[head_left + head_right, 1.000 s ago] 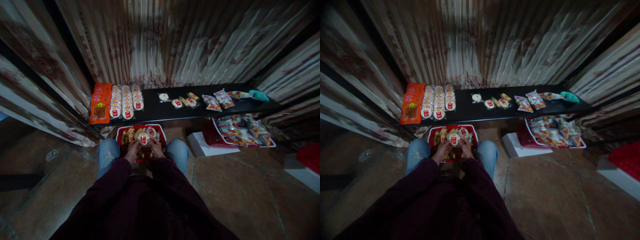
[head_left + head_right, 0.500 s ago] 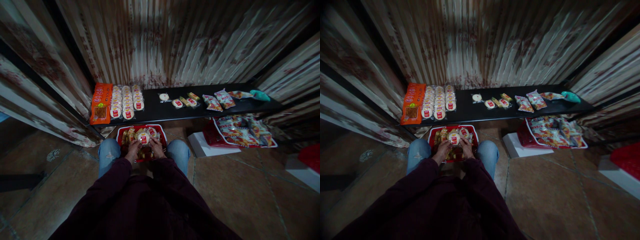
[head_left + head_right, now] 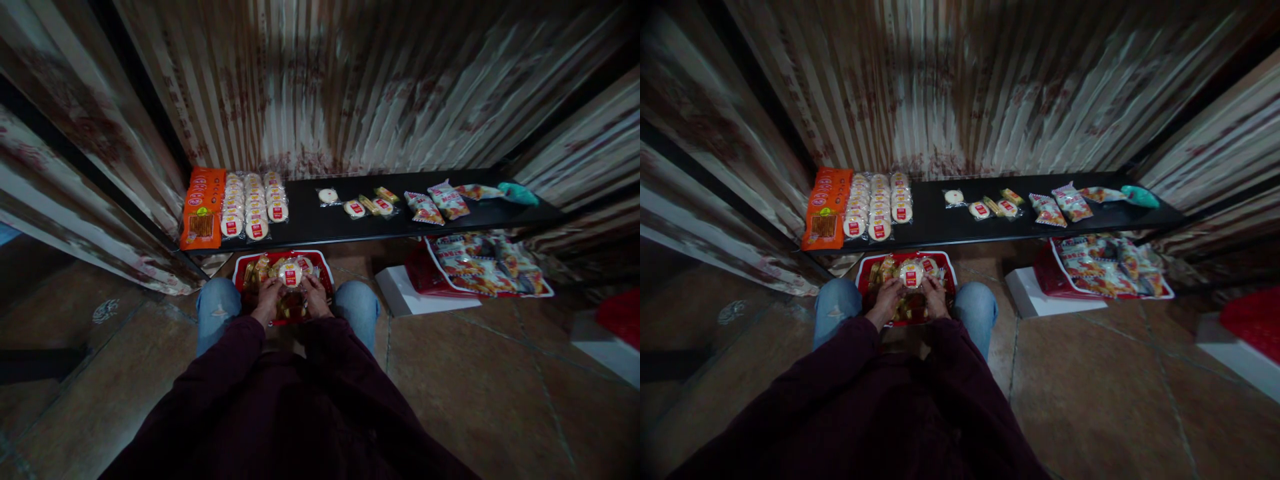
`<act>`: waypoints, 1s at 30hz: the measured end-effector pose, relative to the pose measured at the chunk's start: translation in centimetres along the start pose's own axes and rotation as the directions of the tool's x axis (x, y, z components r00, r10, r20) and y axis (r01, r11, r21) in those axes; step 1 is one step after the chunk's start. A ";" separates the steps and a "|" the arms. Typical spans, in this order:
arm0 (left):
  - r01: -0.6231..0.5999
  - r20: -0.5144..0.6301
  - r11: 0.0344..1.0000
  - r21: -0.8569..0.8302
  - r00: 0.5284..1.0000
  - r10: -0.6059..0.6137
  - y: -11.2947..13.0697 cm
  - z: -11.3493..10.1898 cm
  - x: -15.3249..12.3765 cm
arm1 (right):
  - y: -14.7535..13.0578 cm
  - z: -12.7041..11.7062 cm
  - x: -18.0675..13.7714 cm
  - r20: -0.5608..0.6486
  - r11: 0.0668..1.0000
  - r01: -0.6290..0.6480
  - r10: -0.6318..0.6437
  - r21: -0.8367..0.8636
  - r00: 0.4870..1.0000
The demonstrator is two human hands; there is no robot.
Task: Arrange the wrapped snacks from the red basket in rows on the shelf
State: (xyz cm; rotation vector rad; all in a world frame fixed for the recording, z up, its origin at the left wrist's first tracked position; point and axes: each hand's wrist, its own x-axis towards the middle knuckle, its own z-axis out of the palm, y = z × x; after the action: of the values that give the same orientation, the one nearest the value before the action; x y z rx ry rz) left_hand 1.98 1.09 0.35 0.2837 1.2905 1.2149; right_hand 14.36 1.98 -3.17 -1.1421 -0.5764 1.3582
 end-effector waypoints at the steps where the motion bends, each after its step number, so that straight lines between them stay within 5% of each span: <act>1: -0.007 -0.004 1.000 0.004 1.000 0.007 0.0 0.1 0.0 | -0.1 0.0 0.0 -0.007 1.000 0.003 -0.003 0.007 1.000; 17: -0.140 -0.059 0.985 0.099 0.988 0.146 0.5 1.0 0.1 | -1.5 0.7 -0.1 -0.064 0.999 -0.034 0.035 0.021 0.997; 30: -0.272 -0.017 0.958 0.088 0.961 0.274 2.0 2.6 0.9 | -3.2 1.5 1.4 0.070 1.000 0.024 -0.024 -0.012 0.997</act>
State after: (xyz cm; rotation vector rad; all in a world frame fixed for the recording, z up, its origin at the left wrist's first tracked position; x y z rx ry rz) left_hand 2.89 3.79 2.19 0.5220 1.3623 1.4020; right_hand 14.77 4.29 -0.20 -1.0978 -0.6484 1.3801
